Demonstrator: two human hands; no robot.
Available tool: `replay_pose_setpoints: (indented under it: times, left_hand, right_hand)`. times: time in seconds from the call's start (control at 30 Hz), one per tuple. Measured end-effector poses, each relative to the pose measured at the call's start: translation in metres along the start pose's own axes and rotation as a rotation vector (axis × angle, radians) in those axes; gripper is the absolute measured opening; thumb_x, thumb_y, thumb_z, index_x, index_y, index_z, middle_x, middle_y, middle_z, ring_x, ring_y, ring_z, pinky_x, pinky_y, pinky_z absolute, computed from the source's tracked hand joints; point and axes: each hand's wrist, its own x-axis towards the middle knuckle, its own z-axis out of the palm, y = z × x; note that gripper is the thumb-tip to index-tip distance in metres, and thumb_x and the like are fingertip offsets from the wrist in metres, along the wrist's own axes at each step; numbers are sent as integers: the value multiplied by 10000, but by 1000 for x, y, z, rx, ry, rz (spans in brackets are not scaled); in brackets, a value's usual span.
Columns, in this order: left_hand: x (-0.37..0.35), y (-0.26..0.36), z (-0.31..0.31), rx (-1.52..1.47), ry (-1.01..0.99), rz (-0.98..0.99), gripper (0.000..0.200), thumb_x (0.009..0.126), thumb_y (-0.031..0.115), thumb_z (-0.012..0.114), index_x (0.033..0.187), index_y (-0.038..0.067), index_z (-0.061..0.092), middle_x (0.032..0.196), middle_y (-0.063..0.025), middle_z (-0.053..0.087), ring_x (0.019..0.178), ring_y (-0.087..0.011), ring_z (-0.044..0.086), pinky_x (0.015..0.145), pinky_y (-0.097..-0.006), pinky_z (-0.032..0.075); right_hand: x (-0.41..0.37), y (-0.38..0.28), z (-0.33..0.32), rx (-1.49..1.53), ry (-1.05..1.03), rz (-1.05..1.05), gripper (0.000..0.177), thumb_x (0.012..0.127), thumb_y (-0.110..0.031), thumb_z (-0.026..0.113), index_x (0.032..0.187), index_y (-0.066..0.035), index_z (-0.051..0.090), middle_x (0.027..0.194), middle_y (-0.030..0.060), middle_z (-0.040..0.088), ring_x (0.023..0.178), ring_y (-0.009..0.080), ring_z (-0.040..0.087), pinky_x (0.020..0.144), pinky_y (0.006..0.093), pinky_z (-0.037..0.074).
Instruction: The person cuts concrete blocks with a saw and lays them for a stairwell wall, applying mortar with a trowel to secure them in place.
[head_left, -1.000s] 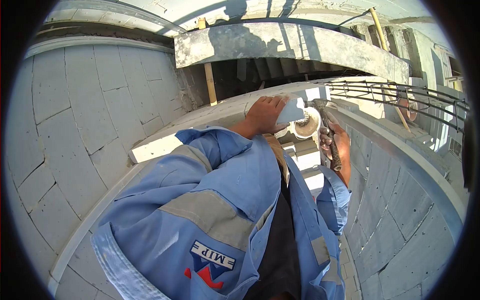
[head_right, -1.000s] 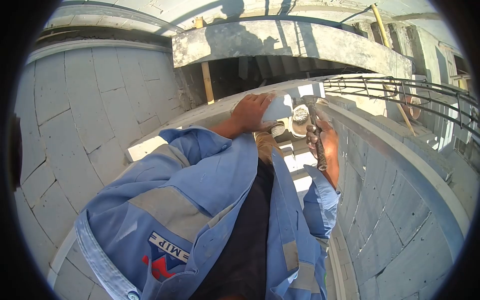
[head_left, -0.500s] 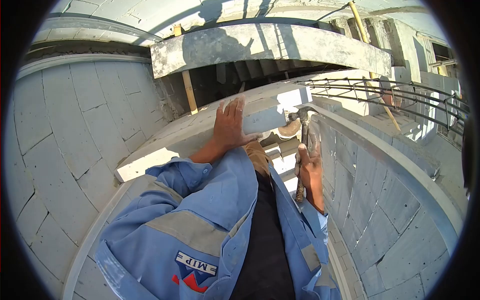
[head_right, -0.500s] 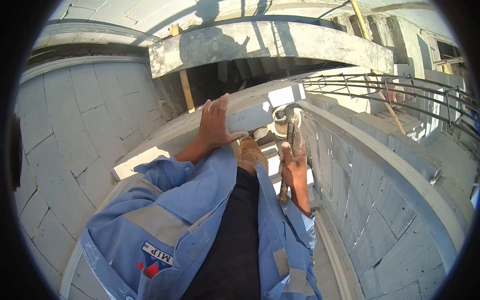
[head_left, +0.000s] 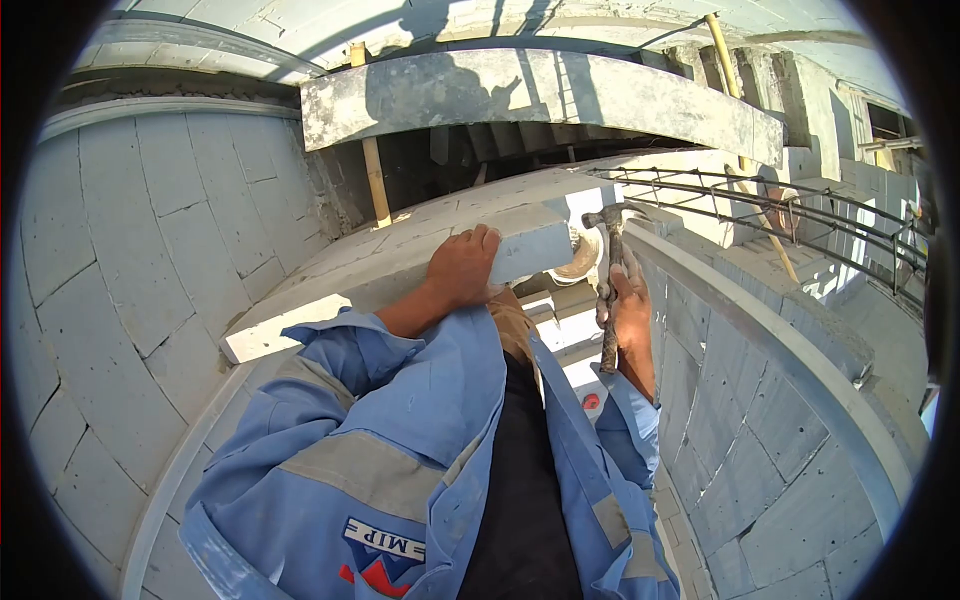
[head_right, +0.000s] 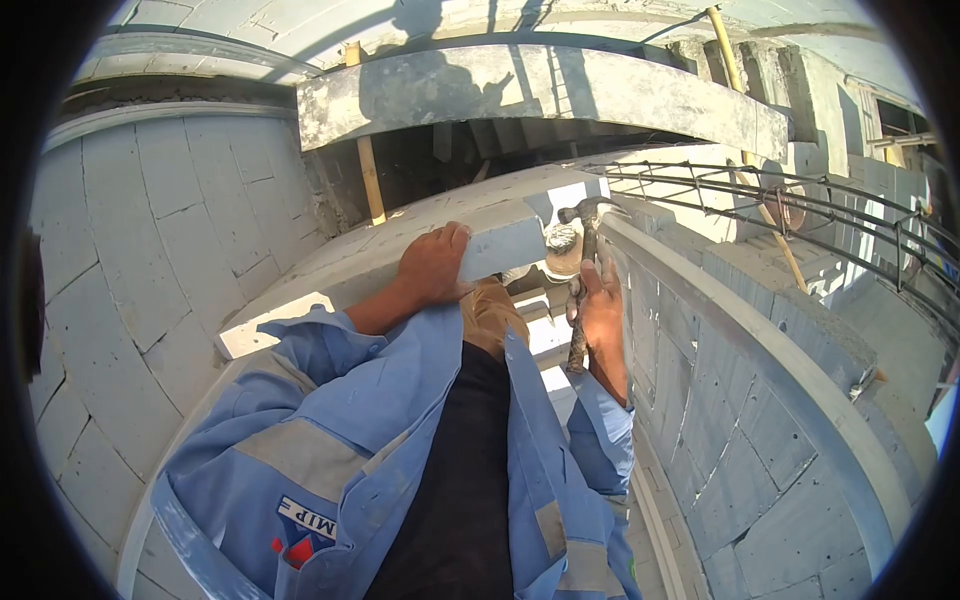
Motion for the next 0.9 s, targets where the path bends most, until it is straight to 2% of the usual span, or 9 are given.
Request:
replay_pose_setpoints:
  times: [0.13, 0.27, 0.33, 0.53, 0.63, 0.73, 0.8, 0.87, 0.9]
  left_hand:
    - [-1, 2, -3, -39, 35, -3, 572, 613, 327, 790, 1014, 25, 515, 959, -135, 573, 878, -285, 652, 739, -368, 533]
    - [-2, 2, -2, -17, 46, -10, 594, 605, 341, 801, 1016, 21, 514, 954, -138, 574, 862, -283, 655, 729, -366, 537]
    - [0, 0, 0, 9, -61, -28, 748, 631, 477, 800, 1122, -11, 517, 1003, -153, 580, 897, -298, 648, 754, -374, 535]
    - [0, 2, -4, 9, -68, -30, 755, 629, 473, 800, 1127, -15, 510, 1004, -156, 578, 899, -301, 648, 760, -379, 536]
    - [-1, 2, -5, -1, -42, -28, 754, 630, 469, 800, 1127, -17, 509, 1007, -159, 575, 902, -304, 648, 765, -380, 536]
    - [-1, 2, -6, -13, -68, -33, 737, 623, 438, 803, 1123, -18, 509, 1013, -160, 573, 904, -305, 648, 767, -380, 537]
    - [0, 2, -8, -32, -60, -41, 726, 614, 420, 805, 1117, -14, 510, 1010, -159, 572, 900, -306, 647, 765, -381, 538]
    - [-1, 2, -8, -54, -59, -48, 715, 606, 401, 807, 1110, -10, 511, 1007, -157, 571, 897, -306, 647, 763, -382, 538]
    - [-1, 2, -9, -61, -55, -50, 707, 595, 386, 810, 1103, -6, 512, 1000, -154, 569, 891, -305, 646, 761, -381, 539]
  right_hand:
    - [25, -13, -11, -30, -159, 200, 472, 959, -237, 541, 1401, -106, 438, 675, -7, 468, 417, 78, 414, 360, 215, 349]
    - [30, -8, -8, -36, -161, 122, 448, 969, -213, 518, 1396, -104, 443, 662, -9, 474, 412, 78, 411, 362, 216, 349]
    - [33, -12, -11, -65, -183, 143, 428, 968, -209, 515, 1378, -104, 456, 655, -5, 480, 414, 80, 416, 362, 222, 348]
    - [76, -8, -3, -151, -165, 37, 325, 963, -196, 501, 1271, -90, 506, 627, 10, 482, 398, 97, 423, 362, 252, 355]
    - [115, 1, -3, -54, -140, 187, 260, 966, -205, 491, 1186, -83, 561, 629, 19, 496, 402, 114, 450, 372, 262, 380]
    - [148, 26, -13, -288, -109, 352, 214, 977, -242, 492, 1092, -85, 581, 653, 11, 522, 408, 96, 425, 366, 253, 354]
    - [144, 15, -7, -585, -323, -85, 221, 960, -229, 524, 1110, -85, 600, 646, 16, 535, 411, 92, 429, 366, 260, 357]
    - [146, 6, -10, -536, -244, 41, 279, 948, -228, 542, 1179, -79, 590, 639, 5, 528, 412, 88, 425, 372, 254, 345]
    - [159, 3, -14, -749, -312, -170, 247, 941, -171, 520, 1150, -64, 598, 708, 49, 564, 466, 123, 504, 418, 294, 411]
